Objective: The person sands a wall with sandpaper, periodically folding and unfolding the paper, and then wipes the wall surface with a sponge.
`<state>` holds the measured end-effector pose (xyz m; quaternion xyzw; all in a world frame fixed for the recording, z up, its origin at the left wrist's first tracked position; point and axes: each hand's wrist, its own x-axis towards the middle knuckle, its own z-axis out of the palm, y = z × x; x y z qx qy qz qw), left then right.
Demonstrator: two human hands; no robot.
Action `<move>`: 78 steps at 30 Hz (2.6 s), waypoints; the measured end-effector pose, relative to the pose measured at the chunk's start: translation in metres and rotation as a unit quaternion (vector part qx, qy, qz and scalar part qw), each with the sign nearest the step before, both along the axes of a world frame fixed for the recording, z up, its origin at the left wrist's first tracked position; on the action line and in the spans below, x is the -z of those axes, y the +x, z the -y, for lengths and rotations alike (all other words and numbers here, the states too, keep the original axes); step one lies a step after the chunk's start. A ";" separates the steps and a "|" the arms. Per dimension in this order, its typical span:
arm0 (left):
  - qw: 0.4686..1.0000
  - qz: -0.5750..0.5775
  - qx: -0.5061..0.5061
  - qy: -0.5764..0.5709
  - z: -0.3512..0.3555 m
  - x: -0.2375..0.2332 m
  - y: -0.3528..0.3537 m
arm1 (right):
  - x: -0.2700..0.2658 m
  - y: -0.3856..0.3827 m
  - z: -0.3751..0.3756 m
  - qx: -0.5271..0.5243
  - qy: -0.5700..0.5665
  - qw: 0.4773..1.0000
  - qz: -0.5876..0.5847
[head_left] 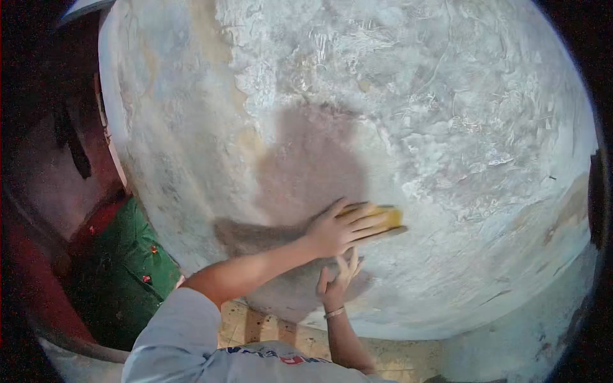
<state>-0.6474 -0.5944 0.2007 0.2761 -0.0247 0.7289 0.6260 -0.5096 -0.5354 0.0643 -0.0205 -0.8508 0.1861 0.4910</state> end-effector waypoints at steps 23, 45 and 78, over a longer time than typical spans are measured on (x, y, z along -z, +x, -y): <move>0.142 -0.807 -0.531 -0.214 -0.020 0.201 0.120 | 0.102 0.144 -0.063 -0.039 -0.052 0.996 0.061; 0.801 -0.183 -0.428 -0.377 0.052 0.187 0.205 | 0.085 0.136 -0.014 -0.185 -0.460 0.857 0.141; 0.774 -0.102 -0.412 -0.471 0.056 0.176 0.183 | 0.124 0.193 -0.072 -0.320 -0.602 0.681 0.267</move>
